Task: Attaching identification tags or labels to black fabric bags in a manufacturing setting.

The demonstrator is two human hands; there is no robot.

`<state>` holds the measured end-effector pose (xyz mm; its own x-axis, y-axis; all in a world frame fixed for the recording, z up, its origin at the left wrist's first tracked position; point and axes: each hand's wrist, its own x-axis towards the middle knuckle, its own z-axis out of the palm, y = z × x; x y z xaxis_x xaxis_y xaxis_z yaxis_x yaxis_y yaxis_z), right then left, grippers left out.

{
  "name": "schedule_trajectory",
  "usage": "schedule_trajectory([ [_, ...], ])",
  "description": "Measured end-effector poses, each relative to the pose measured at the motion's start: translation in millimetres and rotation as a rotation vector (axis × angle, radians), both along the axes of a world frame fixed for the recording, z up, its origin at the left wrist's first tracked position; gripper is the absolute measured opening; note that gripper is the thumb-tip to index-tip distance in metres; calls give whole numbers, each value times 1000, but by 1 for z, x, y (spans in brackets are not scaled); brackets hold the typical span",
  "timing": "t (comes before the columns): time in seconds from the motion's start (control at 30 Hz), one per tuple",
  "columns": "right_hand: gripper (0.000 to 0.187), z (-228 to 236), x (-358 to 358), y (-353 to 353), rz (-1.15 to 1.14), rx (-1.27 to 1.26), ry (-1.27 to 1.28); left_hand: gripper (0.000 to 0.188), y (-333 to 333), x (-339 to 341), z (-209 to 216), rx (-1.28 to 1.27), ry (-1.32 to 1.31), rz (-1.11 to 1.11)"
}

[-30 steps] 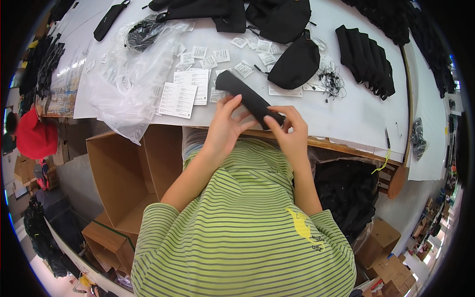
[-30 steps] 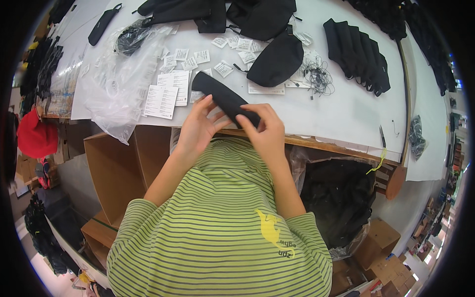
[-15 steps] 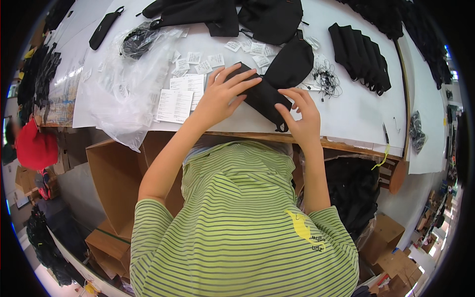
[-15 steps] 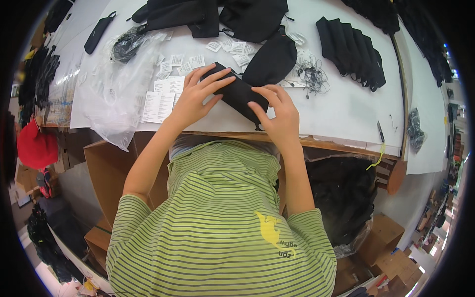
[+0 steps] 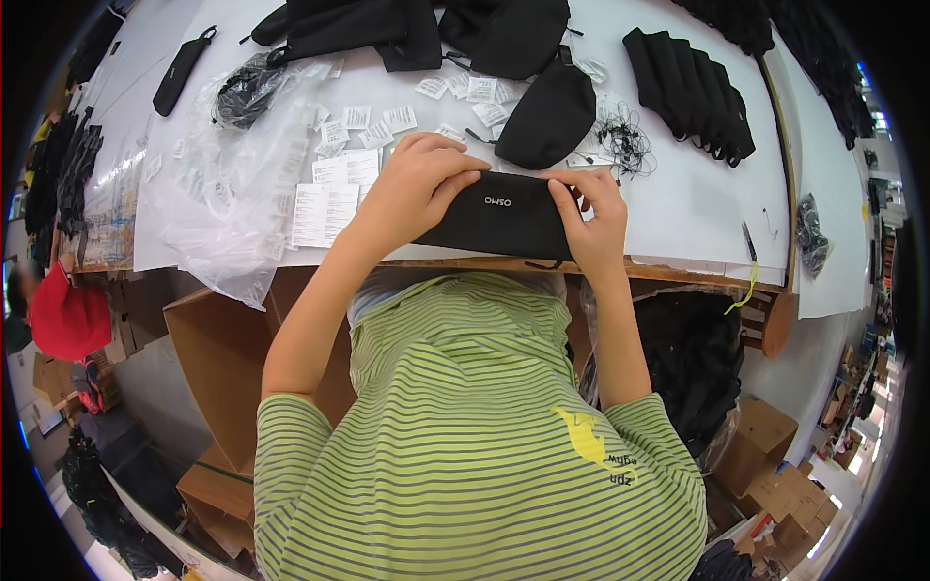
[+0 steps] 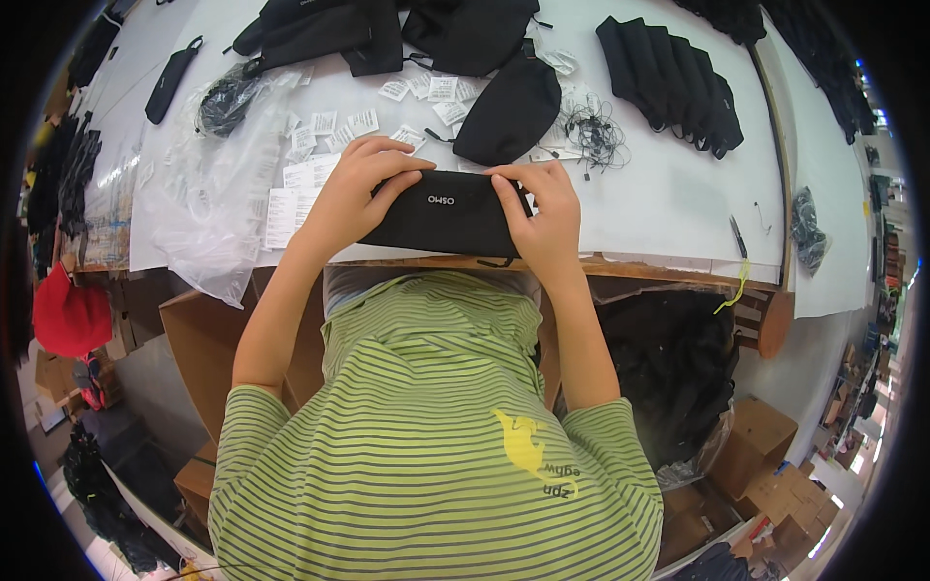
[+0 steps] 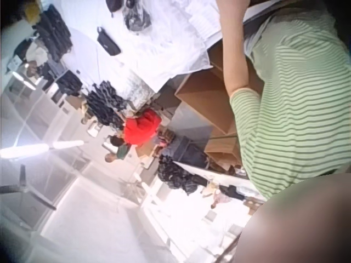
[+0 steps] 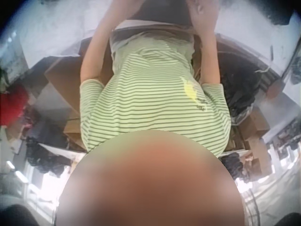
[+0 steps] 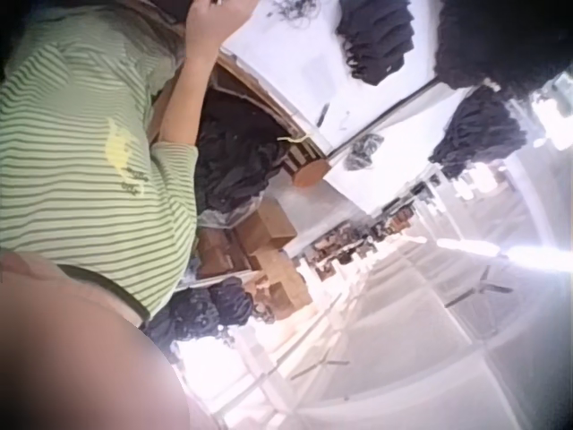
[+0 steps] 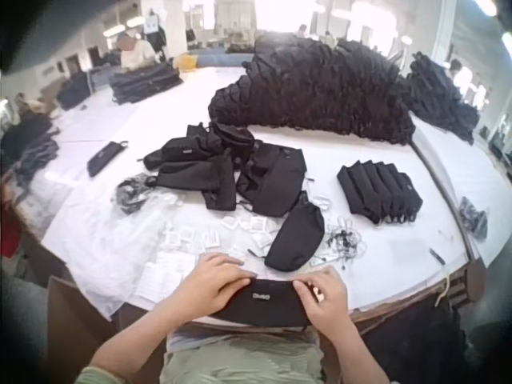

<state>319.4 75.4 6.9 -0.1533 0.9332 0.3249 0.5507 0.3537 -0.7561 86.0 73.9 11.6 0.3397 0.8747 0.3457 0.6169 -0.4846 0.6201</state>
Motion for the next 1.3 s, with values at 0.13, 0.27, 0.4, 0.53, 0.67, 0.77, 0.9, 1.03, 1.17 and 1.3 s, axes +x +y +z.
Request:
schedule_trajectory([
  [0.13,6,9,-6,-7,46,9,-53,27,-16,18,22,7,-81,7],
  [0.27,5,18,-14,-10,81,9,-55,18,-22,31,13,55,-116,12],
  [0.4,7,19,-15,-10,109,-88,-3,11,-20,27,12,20,-90,22],
  [0.53,9,22,-15,-11,102,-128,19,12,-18,21,9,-98,-361,232],
  [0.67,9,24,-15,-12,113,-140,35,21,-23,9,7,-115,-332,230],
  [0.77,9,20,-14,-11,130,-140,43,13,-24,13,9,-72,-417,229],
  [0.9,10,18,-3,-7,89,-136,86,23,-34,-8,16,-403,-362,92],
  [1.03,14,9,9,-11,146,-236,192,26,-53,-12,-1,-679,-661,215],
  [1.17,21,-2,8,-23,156,-459,403,17,-66,-8,-14,-643,-855,308],
  [1.3,26,-2,10,-30,175,-760,538,17,-68,-3,-17,-580,-895,356],
])
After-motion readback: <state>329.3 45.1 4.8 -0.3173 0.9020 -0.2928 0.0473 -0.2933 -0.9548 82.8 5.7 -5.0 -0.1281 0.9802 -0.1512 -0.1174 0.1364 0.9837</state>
